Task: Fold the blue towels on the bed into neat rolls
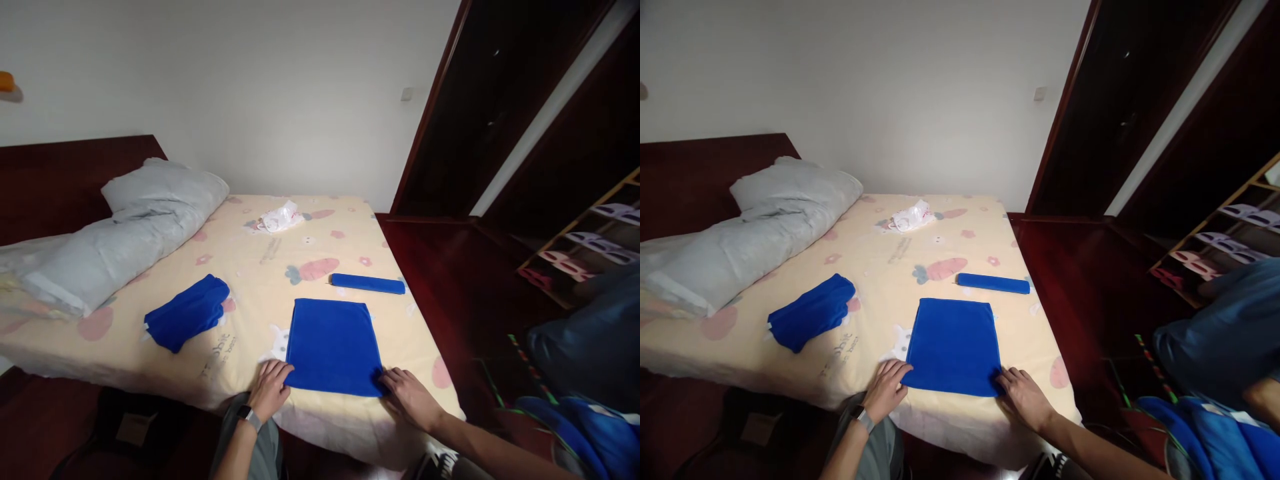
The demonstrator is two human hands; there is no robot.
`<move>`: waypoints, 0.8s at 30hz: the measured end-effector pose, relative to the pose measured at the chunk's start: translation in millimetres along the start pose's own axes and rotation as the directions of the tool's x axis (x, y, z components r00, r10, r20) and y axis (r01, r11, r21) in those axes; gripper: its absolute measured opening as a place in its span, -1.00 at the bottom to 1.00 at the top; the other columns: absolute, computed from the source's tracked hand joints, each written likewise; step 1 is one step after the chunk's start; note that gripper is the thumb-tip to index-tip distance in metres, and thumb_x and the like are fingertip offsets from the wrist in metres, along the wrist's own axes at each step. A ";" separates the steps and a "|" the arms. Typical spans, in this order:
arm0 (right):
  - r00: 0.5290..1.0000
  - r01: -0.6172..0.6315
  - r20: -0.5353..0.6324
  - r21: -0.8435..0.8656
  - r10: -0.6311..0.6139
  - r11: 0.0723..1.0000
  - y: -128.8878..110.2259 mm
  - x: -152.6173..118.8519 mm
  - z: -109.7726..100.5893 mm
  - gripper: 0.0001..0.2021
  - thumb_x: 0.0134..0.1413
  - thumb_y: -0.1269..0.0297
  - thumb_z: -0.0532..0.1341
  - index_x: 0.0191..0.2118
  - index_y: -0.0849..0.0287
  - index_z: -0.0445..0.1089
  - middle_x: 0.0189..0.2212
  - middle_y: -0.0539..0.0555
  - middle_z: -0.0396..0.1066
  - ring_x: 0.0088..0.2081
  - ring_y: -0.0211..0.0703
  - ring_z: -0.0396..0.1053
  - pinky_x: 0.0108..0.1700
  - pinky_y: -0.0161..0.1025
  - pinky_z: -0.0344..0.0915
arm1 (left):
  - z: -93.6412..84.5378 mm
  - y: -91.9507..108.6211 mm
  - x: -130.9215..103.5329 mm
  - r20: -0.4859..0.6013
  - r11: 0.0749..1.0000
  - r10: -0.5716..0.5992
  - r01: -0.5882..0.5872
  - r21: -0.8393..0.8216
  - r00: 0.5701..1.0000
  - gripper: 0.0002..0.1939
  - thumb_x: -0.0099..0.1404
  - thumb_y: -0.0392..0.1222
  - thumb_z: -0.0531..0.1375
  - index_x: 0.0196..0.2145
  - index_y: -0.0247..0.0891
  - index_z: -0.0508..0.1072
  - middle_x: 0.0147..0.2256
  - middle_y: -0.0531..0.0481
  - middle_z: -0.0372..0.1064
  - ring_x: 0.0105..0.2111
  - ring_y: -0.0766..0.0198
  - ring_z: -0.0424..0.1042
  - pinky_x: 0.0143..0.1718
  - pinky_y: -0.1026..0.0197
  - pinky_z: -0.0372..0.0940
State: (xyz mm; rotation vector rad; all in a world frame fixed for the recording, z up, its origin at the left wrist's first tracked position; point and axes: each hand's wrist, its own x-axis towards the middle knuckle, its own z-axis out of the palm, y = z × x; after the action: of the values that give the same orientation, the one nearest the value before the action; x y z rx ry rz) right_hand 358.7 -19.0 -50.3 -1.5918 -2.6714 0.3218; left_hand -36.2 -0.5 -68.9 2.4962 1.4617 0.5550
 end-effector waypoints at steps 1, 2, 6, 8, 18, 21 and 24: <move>1.000 -0.009 0.000 0.007 0.009 1.000 -0.9 1.2 1.5 -0.65 0.07 0.35 0.22 0.02 0.17 0.45 0.00 0.21 0.45 -0.01 0.13 0.37 0.06 0.03 0.30 | 1.5 0.4 1.3 -0.002 1.000 0.015 -0.015 -0.004 1.000 -0.42 0.09 -0.51 0.09 0.03 -0.10 0.45 -0.04 -0.02 0.47 0.02 0.08 0.35 0.12 -0.07 0.22; 1.000 -0.017 -0.006 0.021 0.018 1.000 -1.2 2.7 3.3 -0.63 0.04 0.34 0.24 0.02 0.16 0.45 0.00 0.21 0.45 0.00 0.15 0.37 0.07 0.05 0.30 | 2.9 0.3 2.8 -0.001 1.000 0.028 -0.028 -0.014 1.000 -0.40 0.09 -0.51 0.09 0.05 -0.08 0.44 -0.02 -0.02 0.47 0.03 0.07 0.35 0.14 -0.08 0.21; 0.996 -0.046 -0.066 0.216 0.062 0.975 4.5 9.9 11.6 -0.74 0.18 0.26 0.12 -0.10 0.11 0.50 -0.07 0.17 0.46 -0.06 0.06 0.39 0.05 -0.02 0.32 | 8.3 -5.9 8.8 -0.006 0.991 -0.011 0.010 -0.130 1.000 -0.52 0.14 -0.46 0.12 -0.05 -0.08 0.52 -0.08 -0.03 0.51 -0.03 0.08 0.41 0.05 -0.03 0.30; 0.989 -0.083 -0.085 0.376 0.124 0.923 11.3 13.6 17.5 -0.70 0.24 0.16 0.06 -0.17 0.13 0.51 -0.14 0.16 0.47 -0.08 0.02 0.40 0.06 -0.07 0.32 | 11.3 -11.9 11.3 -0.027 0.971 -0.080 0.072 -0.227 0.996 -0.68 0.21 -0.38 0.15 -0.14 -0.11 0.54 -0.13 -0.05 0.52 -0.08 0.10 0.45 0.01 0.00 0.33; 0.847 -0.348 0.078 0.829 0.525 0.438 31.9 23.7 53.0 -0.52 -0.07 -0.08 0.20 -0.07 0.12 0.37 -0.25 0.10 0.58 -0.18 0.03 0.53 -0.07 -0.12 0.38 | 37.8 -22.5 18.9 -0.097 0.829 -0.421 0.338 -0.446 0.902 -0.64 0.41 0.05 0.05 0.01 -0.18 0.40 -0.31 -0.05 0.51 -0.28 0.15 0.54 -0.25 0.14 0.41; 0.820 -0.354 0.074 0.844 0.567 0.402 25.1 24.3 48.7 -0.50 -0.09 -0.08 0.17 -0.06 0.10 0.30 -0.36 0.07 0.57 -0.29 0.00 0.52 -0.20 -0.13 0.38 | 43.6 -17.7 20.0 -0.194 0.890 -0.402 0.333 -0.311 0.895 -0.68 0.43 0.00 0.01 -0.01 -0.17 0.39 -0.26 -0.09 0.52 -0.21 0.09 0.53 -0.16 0.06 0.38; 0.805 -0.342 0.036 0.844 0.593 0.413 17.3 24.5 40.5 -0.59 -0.07 -0.06 0.15 -0.13 0.08 0.27 -0.46 0.02 0.52 -0.40 -0.05 0.48 -0.34 -0.19 0.33 | 45.5 -13.9 20.4 -0.263 0.922 -0.382 0.347 -0.171 0.886 -0.72 0.44 -0.06 0.00 -0.03 -0.17 0.39 -0.33 -0.06 0.50 -0.24 0.06 0.51 -0.15 0.02 0.34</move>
State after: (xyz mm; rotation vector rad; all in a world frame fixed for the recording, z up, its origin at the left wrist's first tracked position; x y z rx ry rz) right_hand 357.1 3.5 -95.4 -1.7631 -1.3528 1.0830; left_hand -19.5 25.0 -110.6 2.0335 1.8854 0.9330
